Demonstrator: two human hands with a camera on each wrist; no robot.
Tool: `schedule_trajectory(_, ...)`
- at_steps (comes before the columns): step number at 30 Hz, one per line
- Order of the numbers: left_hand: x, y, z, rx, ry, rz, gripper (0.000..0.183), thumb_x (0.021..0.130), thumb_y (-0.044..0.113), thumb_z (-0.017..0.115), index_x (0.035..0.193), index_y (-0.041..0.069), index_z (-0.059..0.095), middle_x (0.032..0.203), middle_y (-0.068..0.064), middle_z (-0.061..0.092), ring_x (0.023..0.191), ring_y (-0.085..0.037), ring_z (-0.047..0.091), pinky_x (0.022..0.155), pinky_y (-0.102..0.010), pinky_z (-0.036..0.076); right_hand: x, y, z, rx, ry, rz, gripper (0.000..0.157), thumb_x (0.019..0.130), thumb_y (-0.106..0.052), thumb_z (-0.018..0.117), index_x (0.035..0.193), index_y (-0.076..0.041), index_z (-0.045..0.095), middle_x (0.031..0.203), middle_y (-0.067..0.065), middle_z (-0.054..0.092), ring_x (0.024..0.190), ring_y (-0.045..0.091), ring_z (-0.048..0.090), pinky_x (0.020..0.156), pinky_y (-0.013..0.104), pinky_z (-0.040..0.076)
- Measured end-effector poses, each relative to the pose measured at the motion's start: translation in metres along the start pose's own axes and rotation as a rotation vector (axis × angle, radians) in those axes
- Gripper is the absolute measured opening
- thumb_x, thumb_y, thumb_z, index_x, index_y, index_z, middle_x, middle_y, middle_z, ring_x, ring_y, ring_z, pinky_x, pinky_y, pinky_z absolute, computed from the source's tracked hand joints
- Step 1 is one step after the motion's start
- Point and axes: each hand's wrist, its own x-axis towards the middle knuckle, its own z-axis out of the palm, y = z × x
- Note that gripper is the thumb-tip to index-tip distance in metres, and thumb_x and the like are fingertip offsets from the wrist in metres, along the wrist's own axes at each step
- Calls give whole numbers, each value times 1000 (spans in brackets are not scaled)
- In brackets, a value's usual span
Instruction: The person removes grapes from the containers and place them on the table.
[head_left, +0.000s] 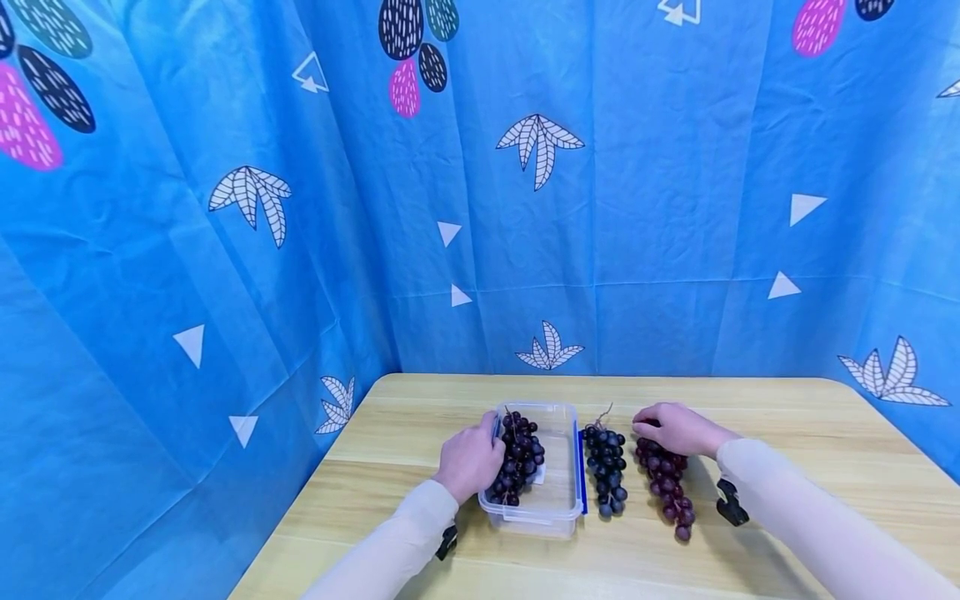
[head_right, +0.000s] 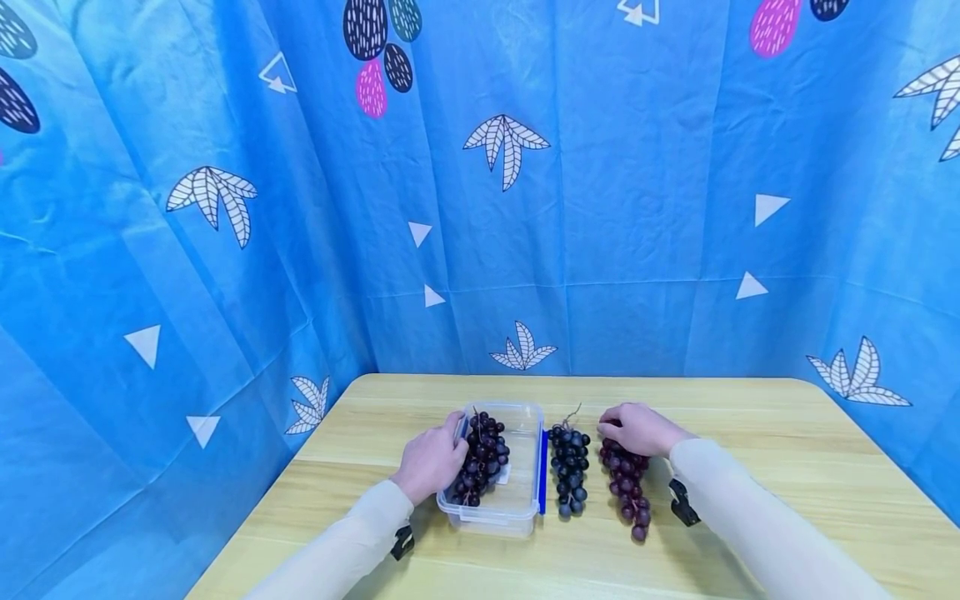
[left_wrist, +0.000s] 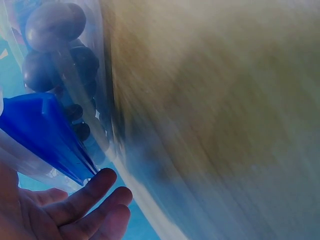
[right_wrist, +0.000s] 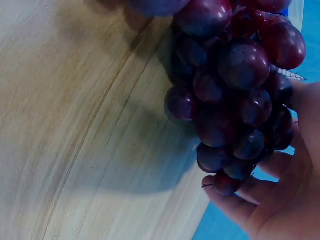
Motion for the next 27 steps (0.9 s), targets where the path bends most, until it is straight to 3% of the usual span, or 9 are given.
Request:
schedule_trajectory(13, 0, -2, 0, -9, -5, 1, 52, 99, 30, 52, 147, 12, 46, 82, -9, 68, 62, -18, 56, 57, -38, 50, -10, -5, -2, -10, 39, -1, 50, 102, -37, 56, 133, 2, 61, 134, 25, 61, 125, 47, 55, 103, 61, 43)
schedule_trajectory(18, 0, -1, 0, -11, -5, 2, 52, 99, 31, 52, 147, 12, 47, 82, -8, 68, 64, -18, 58, 60, -40, 51, -17, -7, -3, -63, 123, -15, 48, 101, -38, 59, 131, -1, 63, 135, 29, 58, 125, 50, 54, 103, 63, 43)
schedule_trajectory(23, 0, -1, 0, -11, -8, 0, 52, 99, 30, 52, 147, 12, 47, 84, -9, 69, 65, -19, 59, 60, -40, 51, -26, -8, -5, -130, 229, -42, 39, 99, -29, 63, 124, 0, 67, 127, 25, 64, 119, 48, 59, 101, 62, 45)
schedule_trajectory(27, 0, -1, 0, -13, -11, 0, 52, 98, 30, 52, 147, 12, 47, 84, -9, 68, 65, -19, 59, 59, -40, 51, -34, -11, -7, -142, 291, -18, 37, 98, -27, 64, 121, 1, 67, 124, 26, 65, 116, 48, 59, 100, 63, 45)
